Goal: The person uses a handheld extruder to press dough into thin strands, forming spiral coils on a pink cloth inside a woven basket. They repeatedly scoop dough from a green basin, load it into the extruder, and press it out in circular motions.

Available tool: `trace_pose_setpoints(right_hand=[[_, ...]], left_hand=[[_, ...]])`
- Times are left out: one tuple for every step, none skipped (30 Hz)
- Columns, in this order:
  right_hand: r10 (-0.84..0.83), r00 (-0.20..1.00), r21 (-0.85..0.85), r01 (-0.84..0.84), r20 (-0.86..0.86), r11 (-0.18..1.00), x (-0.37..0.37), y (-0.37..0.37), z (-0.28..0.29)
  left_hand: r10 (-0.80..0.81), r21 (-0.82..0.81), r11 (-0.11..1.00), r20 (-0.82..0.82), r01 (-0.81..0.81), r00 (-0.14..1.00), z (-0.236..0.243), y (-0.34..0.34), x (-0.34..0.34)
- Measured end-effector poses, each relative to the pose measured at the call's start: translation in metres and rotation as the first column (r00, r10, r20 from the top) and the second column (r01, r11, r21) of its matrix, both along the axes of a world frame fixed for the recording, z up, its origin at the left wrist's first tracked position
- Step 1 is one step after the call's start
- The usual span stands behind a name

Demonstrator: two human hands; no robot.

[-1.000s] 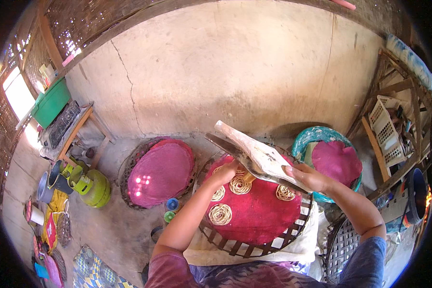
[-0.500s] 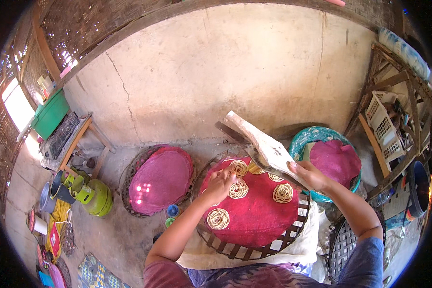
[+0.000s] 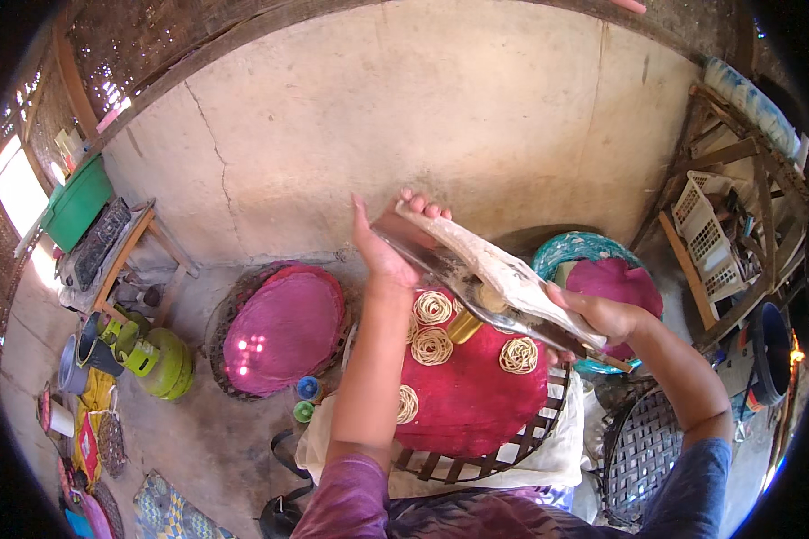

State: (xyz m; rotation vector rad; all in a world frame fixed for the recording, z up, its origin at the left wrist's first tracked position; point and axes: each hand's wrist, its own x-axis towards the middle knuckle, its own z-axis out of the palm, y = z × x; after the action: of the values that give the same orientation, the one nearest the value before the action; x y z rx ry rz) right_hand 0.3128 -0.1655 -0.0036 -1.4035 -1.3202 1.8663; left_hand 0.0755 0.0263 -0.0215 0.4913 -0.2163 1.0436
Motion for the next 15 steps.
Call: trace_pose_setpoints(right_hand=[[-0.005, 0.994, -0.04, 0.01, 0.113, 0.999, 0.002, 0.006, 0.001], [-0.008, 0.979, -0.073, 0.024, 0.202, 0.997, 0.003, 0.011, -0.001], [0.0, 0.956, -0.106, 0.033, 0.295, 0.994, 0.003, 0.016, -0.003], [0.027, 0.929, -0.115, 0.017, 0.369, 0.993, 0.002, 0.02, -0.006], [0.022, 0.914, -0.037, -0.008, 0.406, 0.999, -0.001, 0.023, -0.008], [0.031, 0.891, 0.009, -0.039, 0.454, 0.999, -0.004, 0.026, -0.011], [0.005, 0.845, 0.049, -0.037, 0.535, 0.998, -0.008, 0.027, -0.014], [-0.054, 0.85, 0.129, -0.016, 0.524, 0.992, -0.012, 0.027, -0.015], [-0.046, 0.875, 0.103, -0.005, 0.482, 0.995, -0.016, 0.028, -0.016], [-0.046, 0.884, 0.08, 0.01, 0.464, 0.997, -0.017, 0.025, -0.015], [-0.018, 0.917, 0.088, -0.018, 0.398, 0.996, -0.018, 0.024, -0.012], [-0.003, 0.925, 0.059, -0.021, 0.381, 0.998, -0.018, 0.021, -0.009], [-0.025, 0.899, 0.021, 0.017, 0.437, 1.0, -0.017, 0.019, -0.004], [-0.014, 0.891, 0.0, 0.016, 0.455, 1.0, -0.014, 0.017, 0.001], [-0.003, 0.881, -0.021, 0.014, 0.474, 1.0, -0.011, 0.015, 0.006]], left_hand=[[-0.045, -0.078, 0.996, 0.087, 0.052, 0.995, -0.011, 0.007, 0.011], [-0.001, -0.198, 0.98, 0.048, 0.011, 0.999, -0.028, 0.01, 0.023], [0.051, -0.335, 0.941, -0.001, -0.049, 0.999, -0.045, 0.013, 0.032], [0.041, -0.327, 0.945, 0.037, -0.027, 0.998, -0.061, 0.016, 0.035], [0.044, -0.361, 0.932, 0.052, -0.023, 0.998, -0.074, 0.019, 0.037], [0.054, -0.469, 0.882, 0.024, -0.037, 0.998, -0.081, 0.025, 0.038], [0.08, -0.382, 0.922, 0.039, -0.059, 0.996, -0.086, 0.029, 0.036], [0.112, -0.366, 0.925, 0.013, -0.099, 0.994, -0.086, 0.033, 0.031], [0.155, -0.349, 0.925, -0.01, -0.148, 0.988, -0.084, 0.035, 0.026], [0.152, -0.272, 0.952, 0.014, -0.143, 0.988, -0.08, 0.036, 0.022], [0.154, -0.347, 0.924, -0.05, -0.162, 0.987, -0.076, 0.034, 0.02], [0.165, -0.359, 0.916, -0.068, -0.178, 0.984, -0.071, 0.031, 0.019], [0.182, -0.303, 0.935, -0.037, -0.184, 0.983, -0.067, 0.027, 0.019], [0.158, -0.385, 0.907, -0.061, -0.169, 0.986, -0.064, 0.022, 0.022], [0.14, -0.401, 0.905, -0.033, -0.141, 0.99, -0.062, 0.017, 0.026]])
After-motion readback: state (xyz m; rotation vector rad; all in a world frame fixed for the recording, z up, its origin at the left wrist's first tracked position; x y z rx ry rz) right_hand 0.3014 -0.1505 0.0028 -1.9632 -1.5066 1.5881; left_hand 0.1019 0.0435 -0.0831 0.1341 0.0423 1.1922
